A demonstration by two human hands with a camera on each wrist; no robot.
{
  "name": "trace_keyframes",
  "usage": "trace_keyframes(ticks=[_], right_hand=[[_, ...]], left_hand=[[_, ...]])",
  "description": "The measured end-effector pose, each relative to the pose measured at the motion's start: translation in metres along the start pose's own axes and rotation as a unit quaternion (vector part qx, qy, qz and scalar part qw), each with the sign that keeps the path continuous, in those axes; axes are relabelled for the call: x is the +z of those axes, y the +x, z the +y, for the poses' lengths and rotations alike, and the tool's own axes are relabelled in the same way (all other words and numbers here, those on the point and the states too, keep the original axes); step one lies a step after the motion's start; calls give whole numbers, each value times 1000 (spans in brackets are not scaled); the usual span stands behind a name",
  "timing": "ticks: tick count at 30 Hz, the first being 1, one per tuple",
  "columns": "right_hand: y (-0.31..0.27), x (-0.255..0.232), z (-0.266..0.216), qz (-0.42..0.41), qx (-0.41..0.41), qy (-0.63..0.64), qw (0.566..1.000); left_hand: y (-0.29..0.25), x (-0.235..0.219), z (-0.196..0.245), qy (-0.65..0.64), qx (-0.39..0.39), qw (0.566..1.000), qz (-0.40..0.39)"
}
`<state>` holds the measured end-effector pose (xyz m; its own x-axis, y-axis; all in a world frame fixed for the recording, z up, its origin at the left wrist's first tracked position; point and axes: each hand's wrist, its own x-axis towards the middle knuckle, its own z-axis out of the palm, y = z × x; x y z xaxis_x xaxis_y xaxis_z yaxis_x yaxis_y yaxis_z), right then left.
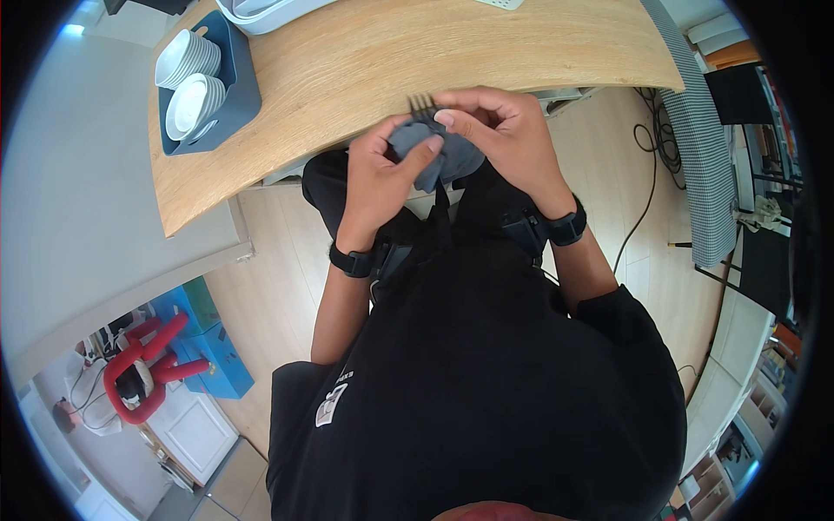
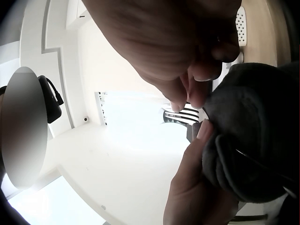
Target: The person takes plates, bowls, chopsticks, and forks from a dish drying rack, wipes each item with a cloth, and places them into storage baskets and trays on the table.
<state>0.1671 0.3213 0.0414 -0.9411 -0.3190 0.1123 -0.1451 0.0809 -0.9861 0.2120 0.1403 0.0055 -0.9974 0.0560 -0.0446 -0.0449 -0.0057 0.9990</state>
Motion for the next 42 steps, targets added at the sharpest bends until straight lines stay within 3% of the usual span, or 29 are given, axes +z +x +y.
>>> trace_keyframes(ticks=[3,5,8,13,16,18,22,31,34,40,42], right_hand=[[-1,-2,8,19,6,-10,1000],[-4,-8,15,38,0,-6,999],[-14,-13,11,-47,94,-55,993],[-29,-8,19,-141,112,-48,982],[-30,-3,27,-133,133,-11,982],[-31,-1,32,-97,83,-17,992],[-26,-12,22,-114,118,-31,986],[-26,-29,27,-100,77,-15,992],[-27,-31,33,-87,70,43,993],[-23,-46,33,-60,110,78,989],[-22,-50,35,7,118,141,983]], left_hand=[[1,-6,5,-96,-23,993,67],[4,-13,6,-181,6,974,137],[6,-23,5,-237,6,958,159],[9,-25,3,-275,8,944,184],[10,-25,4,-279,1,942,185],[11,-28,3,-274,3,943,189],[12,-35,2,-266,5,943,201],[15,-51,-8,-224,57,945,231],[15,-51,-4,-227,52,943,238],[22,-58,-4,-235,59,938,247],[25,-66,-4,-231,63,937,254]])
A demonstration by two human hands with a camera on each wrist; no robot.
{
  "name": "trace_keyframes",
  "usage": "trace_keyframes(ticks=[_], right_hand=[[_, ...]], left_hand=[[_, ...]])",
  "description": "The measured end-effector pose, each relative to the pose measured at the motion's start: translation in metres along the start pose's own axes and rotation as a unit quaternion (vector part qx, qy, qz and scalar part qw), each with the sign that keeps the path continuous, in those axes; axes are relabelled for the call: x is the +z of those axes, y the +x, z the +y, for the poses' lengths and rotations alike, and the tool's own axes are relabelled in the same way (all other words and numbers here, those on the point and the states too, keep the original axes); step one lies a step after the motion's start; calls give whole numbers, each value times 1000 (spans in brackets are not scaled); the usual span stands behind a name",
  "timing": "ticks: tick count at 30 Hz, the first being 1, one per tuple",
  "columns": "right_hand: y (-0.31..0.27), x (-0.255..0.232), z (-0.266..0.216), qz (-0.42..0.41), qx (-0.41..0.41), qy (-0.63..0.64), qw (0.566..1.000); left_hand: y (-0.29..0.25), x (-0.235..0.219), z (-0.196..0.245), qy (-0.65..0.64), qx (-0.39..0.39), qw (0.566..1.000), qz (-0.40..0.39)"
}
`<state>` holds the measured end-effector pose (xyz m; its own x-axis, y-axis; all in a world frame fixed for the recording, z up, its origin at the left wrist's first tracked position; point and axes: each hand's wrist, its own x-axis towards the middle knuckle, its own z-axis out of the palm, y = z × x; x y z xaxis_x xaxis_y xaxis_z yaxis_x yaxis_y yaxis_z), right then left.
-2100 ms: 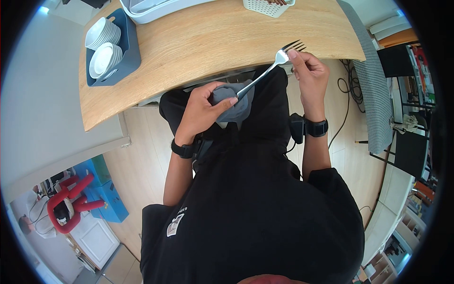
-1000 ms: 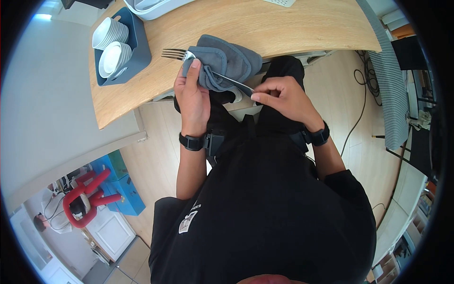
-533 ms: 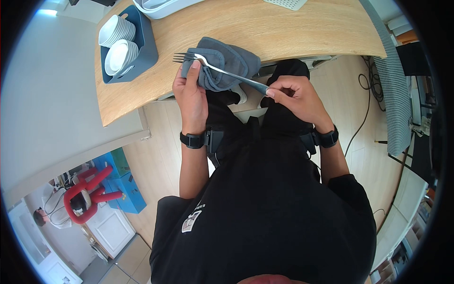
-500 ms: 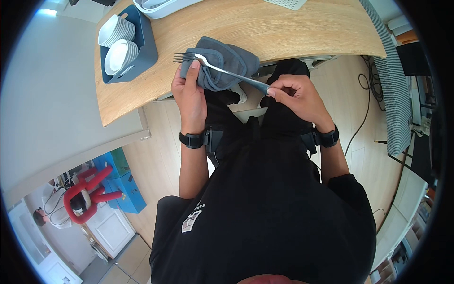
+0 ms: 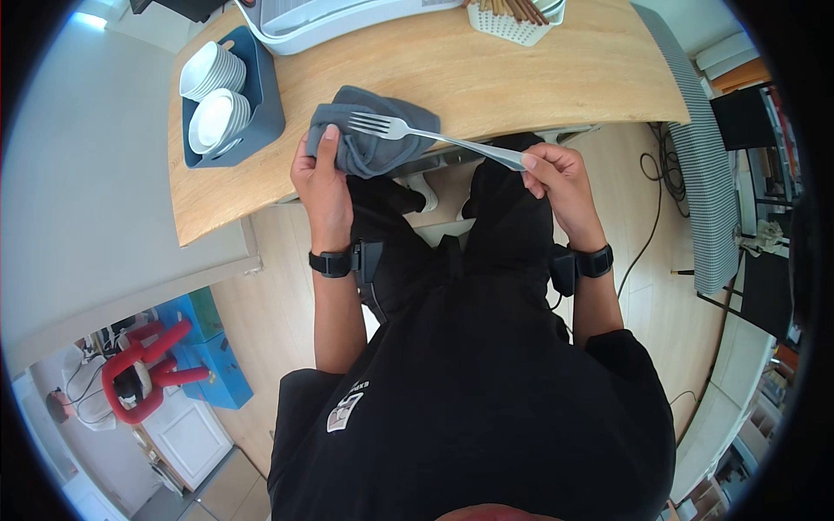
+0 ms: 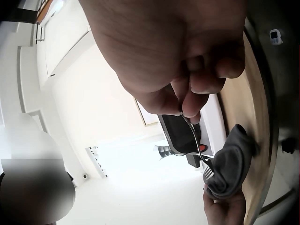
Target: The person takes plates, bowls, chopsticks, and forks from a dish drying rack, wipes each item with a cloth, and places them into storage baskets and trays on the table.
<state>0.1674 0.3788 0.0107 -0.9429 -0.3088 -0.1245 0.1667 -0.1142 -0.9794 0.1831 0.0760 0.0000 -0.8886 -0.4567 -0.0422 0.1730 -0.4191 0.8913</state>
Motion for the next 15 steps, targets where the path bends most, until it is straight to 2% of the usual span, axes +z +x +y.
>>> trace_keyframes(ticks=[1,3,4,5,6,10,13,15], right_hand=[[1,-5,0,-1,-5,-5,1000],[3,-13,-2,21,1,83,996],[4,-14,-5,21,-2,78,997],[5,-14,-8,40,-6,128,991],[6,-14,-11,59,-10,178,982],[11,-16,-20,117,-43,221,967],[21,-19,-24,149,-50,256,954],[29,-16,-30,143,-48,257,955]], left_hand=[[4,-3,0,9,1,1000,9],[13,-9,-3,17,28,999,25],[18,-12,-4,63,58,996,38],[23,-14,-5,107,88,989,50],[26,-16,-8,114,86,988,66],[33,-24,-23,146,135,978,69],[32,-25,-27,160,141,974,77],[30,-24,-26,168,148,971,80]])
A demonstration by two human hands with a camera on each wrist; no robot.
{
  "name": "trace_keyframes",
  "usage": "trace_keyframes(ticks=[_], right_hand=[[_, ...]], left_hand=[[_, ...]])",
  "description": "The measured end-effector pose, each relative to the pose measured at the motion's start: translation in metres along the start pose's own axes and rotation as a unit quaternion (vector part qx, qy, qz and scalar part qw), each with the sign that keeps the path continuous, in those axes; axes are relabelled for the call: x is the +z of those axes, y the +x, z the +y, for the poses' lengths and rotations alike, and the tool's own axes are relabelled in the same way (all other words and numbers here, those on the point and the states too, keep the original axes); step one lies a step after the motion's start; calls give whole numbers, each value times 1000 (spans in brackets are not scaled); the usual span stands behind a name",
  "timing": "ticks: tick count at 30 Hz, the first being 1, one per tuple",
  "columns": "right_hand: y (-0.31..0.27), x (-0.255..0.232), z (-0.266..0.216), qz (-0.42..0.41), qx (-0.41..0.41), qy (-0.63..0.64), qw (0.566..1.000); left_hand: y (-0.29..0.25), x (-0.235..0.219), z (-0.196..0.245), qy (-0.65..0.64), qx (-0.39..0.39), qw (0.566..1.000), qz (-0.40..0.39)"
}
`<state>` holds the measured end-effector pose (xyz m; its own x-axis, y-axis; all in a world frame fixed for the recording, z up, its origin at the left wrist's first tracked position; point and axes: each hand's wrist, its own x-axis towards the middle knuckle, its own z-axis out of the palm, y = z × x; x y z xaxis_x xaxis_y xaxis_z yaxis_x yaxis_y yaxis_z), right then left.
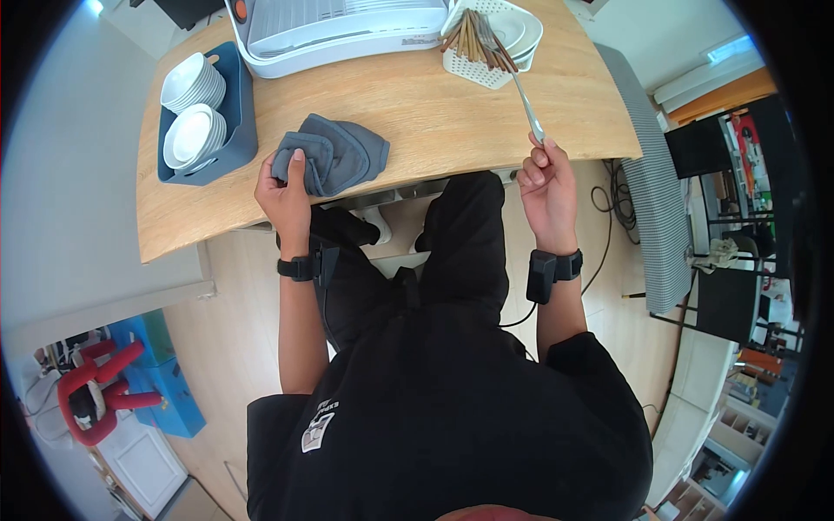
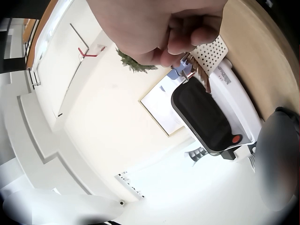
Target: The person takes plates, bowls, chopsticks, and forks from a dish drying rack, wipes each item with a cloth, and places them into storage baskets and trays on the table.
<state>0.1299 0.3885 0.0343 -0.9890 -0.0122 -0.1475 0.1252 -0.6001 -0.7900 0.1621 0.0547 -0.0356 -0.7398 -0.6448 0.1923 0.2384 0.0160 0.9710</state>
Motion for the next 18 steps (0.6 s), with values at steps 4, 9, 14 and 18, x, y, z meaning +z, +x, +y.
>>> trace_keyframes(ticks=[4,9,14,18], right_hand=[[20,18,-4,22,17,0,1000],[53,37,-1,1,31,13,999],[83,49,2,0,57,3,998],[90,48,8,-2,61,-6,998]], left_hand=[[-1,-1,-3,21,18,1000,-2],[-3,-3,-3,36,20,999,-4],[-4,-5,-3,31,21,999,-14],[-6,-4,1,38,17,999,-18]])
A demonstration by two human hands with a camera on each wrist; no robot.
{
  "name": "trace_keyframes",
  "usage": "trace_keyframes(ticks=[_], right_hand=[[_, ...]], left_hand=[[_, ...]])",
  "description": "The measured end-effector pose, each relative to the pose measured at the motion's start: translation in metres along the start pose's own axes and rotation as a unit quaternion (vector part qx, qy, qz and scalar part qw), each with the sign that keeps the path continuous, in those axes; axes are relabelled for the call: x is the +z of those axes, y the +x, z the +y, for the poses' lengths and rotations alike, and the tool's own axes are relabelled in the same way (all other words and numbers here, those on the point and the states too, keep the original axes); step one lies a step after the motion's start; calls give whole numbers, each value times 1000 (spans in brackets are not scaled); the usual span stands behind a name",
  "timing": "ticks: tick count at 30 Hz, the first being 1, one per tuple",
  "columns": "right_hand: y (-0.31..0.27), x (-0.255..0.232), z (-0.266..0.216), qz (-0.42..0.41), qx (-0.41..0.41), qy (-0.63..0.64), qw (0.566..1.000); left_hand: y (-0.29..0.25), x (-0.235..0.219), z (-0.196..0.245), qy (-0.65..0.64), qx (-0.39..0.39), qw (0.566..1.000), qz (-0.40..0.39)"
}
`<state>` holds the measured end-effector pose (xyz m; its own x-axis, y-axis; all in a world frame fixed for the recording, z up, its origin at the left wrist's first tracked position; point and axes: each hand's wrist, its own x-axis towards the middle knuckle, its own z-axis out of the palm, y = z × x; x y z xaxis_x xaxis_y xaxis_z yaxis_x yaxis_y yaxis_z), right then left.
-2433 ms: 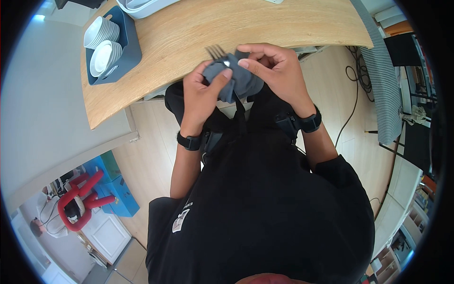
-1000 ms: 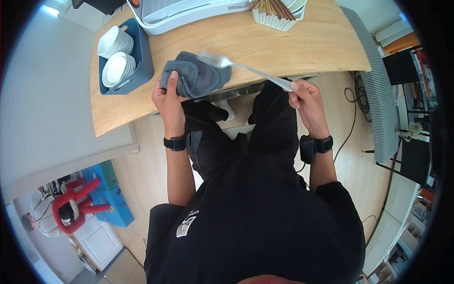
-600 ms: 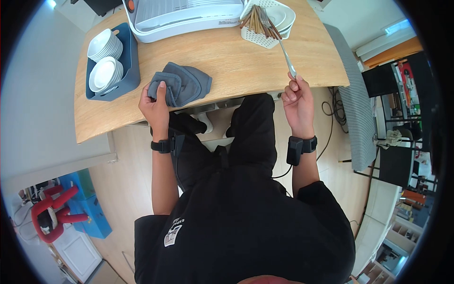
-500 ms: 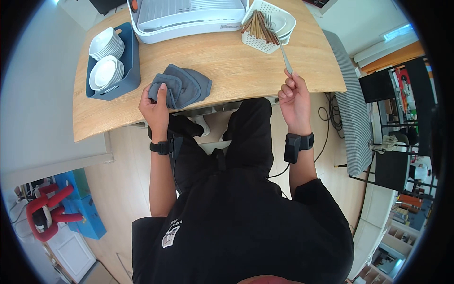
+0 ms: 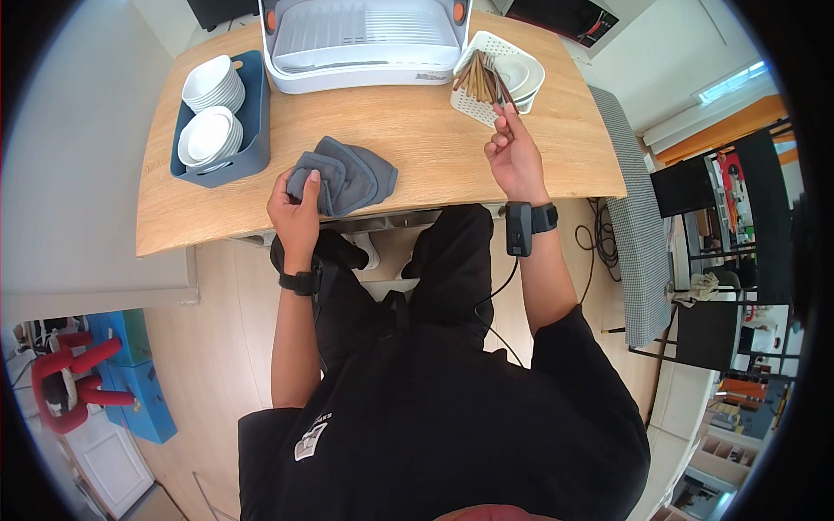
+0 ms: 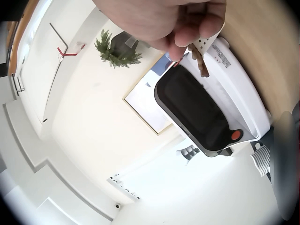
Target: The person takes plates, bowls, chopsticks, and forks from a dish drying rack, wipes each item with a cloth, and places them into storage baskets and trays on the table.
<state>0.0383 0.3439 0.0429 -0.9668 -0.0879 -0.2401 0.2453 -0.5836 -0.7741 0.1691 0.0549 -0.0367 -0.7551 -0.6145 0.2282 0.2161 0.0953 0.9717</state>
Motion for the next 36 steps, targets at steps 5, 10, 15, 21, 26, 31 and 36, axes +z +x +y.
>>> trace_keyframes(ticks=[5,10,15,21,26,31,36], right_hand=[[-5,-6,5,1,31,-35,999],[-17,-3,5,-16,52,-107,993],[-23,42,-22,-150,-50,-336,929],[14,110,-49,-221,-176,-508,813],[70,145,-38,-283,-212,-655,668],[116,173,-4,-241,-219,-810,488],[156,183,22,-244,-195,-850,424]], left_hand=[[0,0,-1,-3,-14,1000,-1],[0,5,-3,2,-11,1000,-3],[0,11,-9,32,-3,999,15],[-5,16,-4,100,37,993,44],[-9,22,3,177,76,977,90],[-10,24,-2,210,127,965,90],[-10,22,-3,217,130,963,92]])
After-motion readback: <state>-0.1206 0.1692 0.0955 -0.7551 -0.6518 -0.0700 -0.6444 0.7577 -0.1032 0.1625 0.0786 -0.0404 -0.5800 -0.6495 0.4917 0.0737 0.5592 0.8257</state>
